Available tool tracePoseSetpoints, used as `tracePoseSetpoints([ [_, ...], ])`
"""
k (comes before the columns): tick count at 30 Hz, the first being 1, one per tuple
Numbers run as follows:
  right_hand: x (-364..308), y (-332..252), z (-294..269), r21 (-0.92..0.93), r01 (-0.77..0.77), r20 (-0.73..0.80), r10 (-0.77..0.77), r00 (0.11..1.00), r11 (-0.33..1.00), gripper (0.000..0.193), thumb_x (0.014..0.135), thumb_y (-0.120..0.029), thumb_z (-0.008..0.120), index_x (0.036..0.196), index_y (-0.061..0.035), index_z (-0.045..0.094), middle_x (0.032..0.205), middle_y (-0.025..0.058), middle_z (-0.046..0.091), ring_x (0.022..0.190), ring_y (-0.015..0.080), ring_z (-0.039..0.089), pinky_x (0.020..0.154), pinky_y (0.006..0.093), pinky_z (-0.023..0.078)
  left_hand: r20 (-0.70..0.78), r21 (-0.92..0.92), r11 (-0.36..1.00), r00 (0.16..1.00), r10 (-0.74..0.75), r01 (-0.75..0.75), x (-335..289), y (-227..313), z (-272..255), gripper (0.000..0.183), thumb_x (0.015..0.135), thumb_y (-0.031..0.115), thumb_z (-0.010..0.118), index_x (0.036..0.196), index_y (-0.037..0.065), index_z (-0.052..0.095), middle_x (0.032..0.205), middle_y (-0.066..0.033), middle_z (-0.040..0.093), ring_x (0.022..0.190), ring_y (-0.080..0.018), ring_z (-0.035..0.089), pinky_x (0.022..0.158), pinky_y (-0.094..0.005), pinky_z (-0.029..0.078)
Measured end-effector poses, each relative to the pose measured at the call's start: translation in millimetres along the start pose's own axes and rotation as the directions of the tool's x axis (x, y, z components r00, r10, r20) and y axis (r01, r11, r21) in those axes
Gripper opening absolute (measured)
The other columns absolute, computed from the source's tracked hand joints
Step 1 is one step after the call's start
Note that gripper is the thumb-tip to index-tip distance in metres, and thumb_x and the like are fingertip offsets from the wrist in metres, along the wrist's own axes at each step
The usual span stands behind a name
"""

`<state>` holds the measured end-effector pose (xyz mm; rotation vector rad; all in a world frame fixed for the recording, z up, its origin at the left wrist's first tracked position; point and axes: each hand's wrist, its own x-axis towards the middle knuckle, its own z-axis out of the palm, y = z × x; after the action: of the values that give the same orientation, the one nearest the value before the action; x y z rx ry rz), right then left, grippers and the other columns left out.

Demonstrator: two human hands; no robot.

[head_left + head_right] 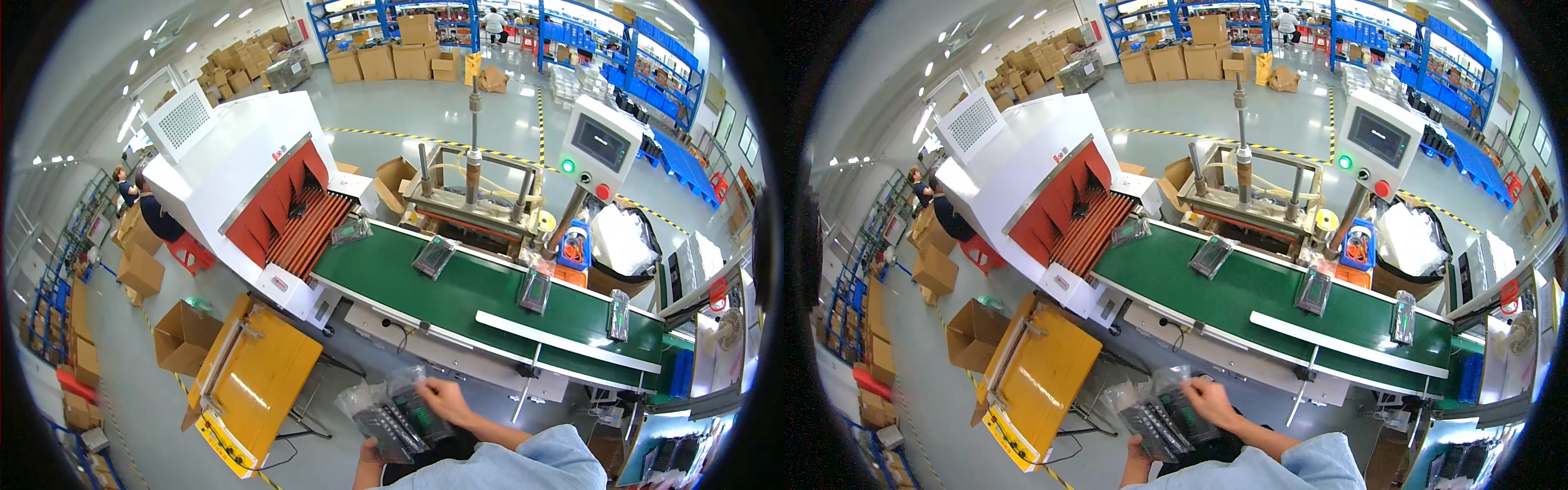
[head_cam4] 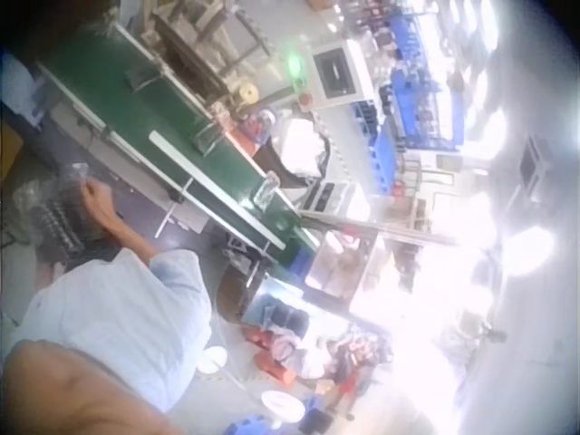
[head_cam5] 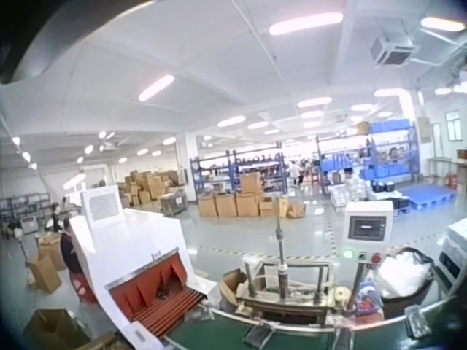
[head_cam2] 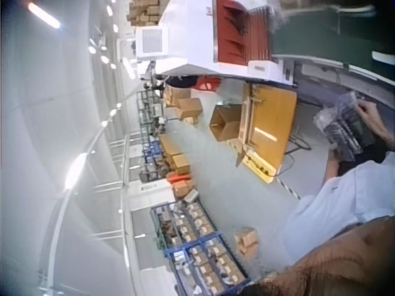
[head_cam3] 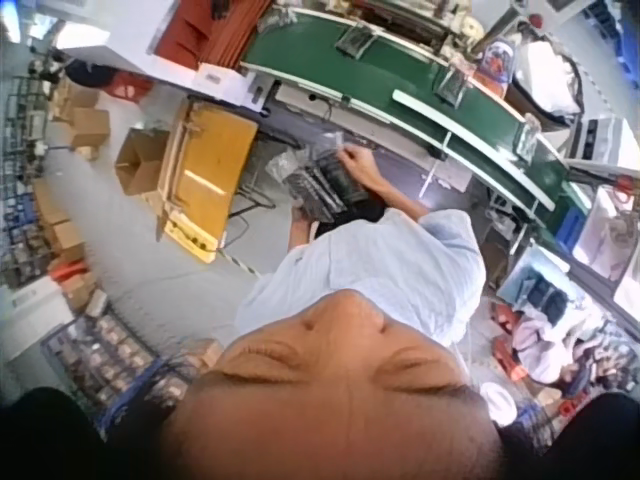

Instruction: The person places small, shrink-wrapped electronic components onto a moving conveyor belt in a factory setting. They repeatedly pick up items from a stack and place them onto the belt, which transports them toward a packaging machine.

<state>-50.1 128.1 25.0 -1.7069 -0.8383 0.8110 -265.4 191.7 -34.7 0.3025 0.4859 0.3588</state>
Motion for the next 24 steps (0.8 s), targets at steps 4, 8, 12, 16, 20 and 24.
tracePoseSetpoints([
  [4, 86.8, -18.2, 11.9, -0.018, 0.069, 0.169, -0.065, 0.984, 0.997, 0.028, 0.085, -0.027, 0.056, 0.088, 0.0005, 0.060, 0.072, 0.0166, 0.059, 0.066, 0.0265, 0.057, 0.065, 0.0367, 0.045, -0.224, 0.006, 0.996, 0.970, 0.090, -0.091, 30.7, 31.5, -24.8, 0.068, 0.061, 0.024, 0.069, 0.120, 0.000, 0.044, 0.110, -0.0167, 0.056, 0.098, -0.0344, 0.057, 0.085, -0.0496, 0.047],
  [8, 270.0, 43.6, -4.0, -0.430, 0.213, -0.222, -0.332, 0.917, 0.877, 0.048, 0.075, -0.030, 0.066, 0.110, -0.0010, 0.050, 0.116, 0.0187, 0.050, 0.109, 0.0371, 0.044, 0.089, 0.0438, 0.040, -0.267, -0.072, 0.981, 0.951, 0.154, -0.179, 53.4, 68.4, -62.7, 0.065, 0.060, 0.023, 0.070, 0.117, 0.000, 0.048, 0.107, -0.0171, 0.058, 0.094, -0.0346, 0.058, 0.083, -0.0499, 0.049],
  [12, 378.2, 93.0, -3.5, -0.764, 0.031, -0.249, -0.338, 0.908, 0.645, 0.046, 0.072, -0.018, 0.067, 0.111, -0.0033, 0.049, 0.127, 0.0173, 0.039, 0.117, 0.0375, 0.037, 0.091, 0.0479, 0.037, -0.277, -0.041, 0.976, 0.941, 0.193, -0.213, 84.0, 114.3, -67.3, 0.067, 0.058, 0.021, 0.069, 0.118, 0.000, 0.047, 0.109, -0.0175, 0.058, 0.095, -0.0349, 0.058, 0.081, -0.0494, 0.050],
  [16, 398.4, 103.2, 21.7, -0.760, 0.217, -0.166, -0.506, 0.846, 0.612, 0.019, 0.073, -0.006, 0.061, 0.092, -0.0019, 0.059, 0.116, 0.0147, 0.049, 0.111, 0.0344, 0.044, 0.085, 0.0416, 0.043, -0.230, -0.124, 0.970, 0.957, 0.178, -0.211, 113.6, 145.3, -74.7, 0.066, 0.058, 0.020, 0.069, 0.117, 0.001, 0.049, 0.109, -0.0172, 0.058, 0.096, -0.0355, 0.057, 0.084, -0.0506, 0.047],
  [20, 370.0, 65.5, 38.3, -0.533, 0.370, -0.238, -0.554, 0.798, 0.761, 0.013, 0.071, 0.000, 0.059, 0.084, -0.0007, 0.060, 0.102, 0.0147, 0.056, 0.099, 0.0324, 0.053, 0.078, 0.0385, 0.048, -0.229, -0.175, 0.963, 0.959, 0.164, -0.206, 162.7, 160.1, -92.3, 0.062, 0.060, 0.020, 0.068, 0.117, 0.003, 0.049, 0.109, -0.0153, 0.057, 0.098, -0.0345, 0.056, 0.084, -0.0491, 0.047],
  [24, 321.8, 19.9, 59.9, -0.409, 0.521, -0.116, -0.609, 0.784, 0.749, 0.017, 0.069, 0.004, 0.058, 0.085, -0.0001, 0.059, 0.097, 0.0138, 0.058, 0.093, 0.0320, 0.056, 0.079, 0.0372, 0.049, -0.383, -0.091, 0.980, 0.915, 0.129, -0.176, 211.1, 183.0, -57.4, 0.062, 0.061, 0.025, 0.069, 0.116, 0.005, 0.049, 0.109, -0.0136, 0.057, 0.097, -0.0327, 0.056, 0.081, -0.0470, 0.049],
])
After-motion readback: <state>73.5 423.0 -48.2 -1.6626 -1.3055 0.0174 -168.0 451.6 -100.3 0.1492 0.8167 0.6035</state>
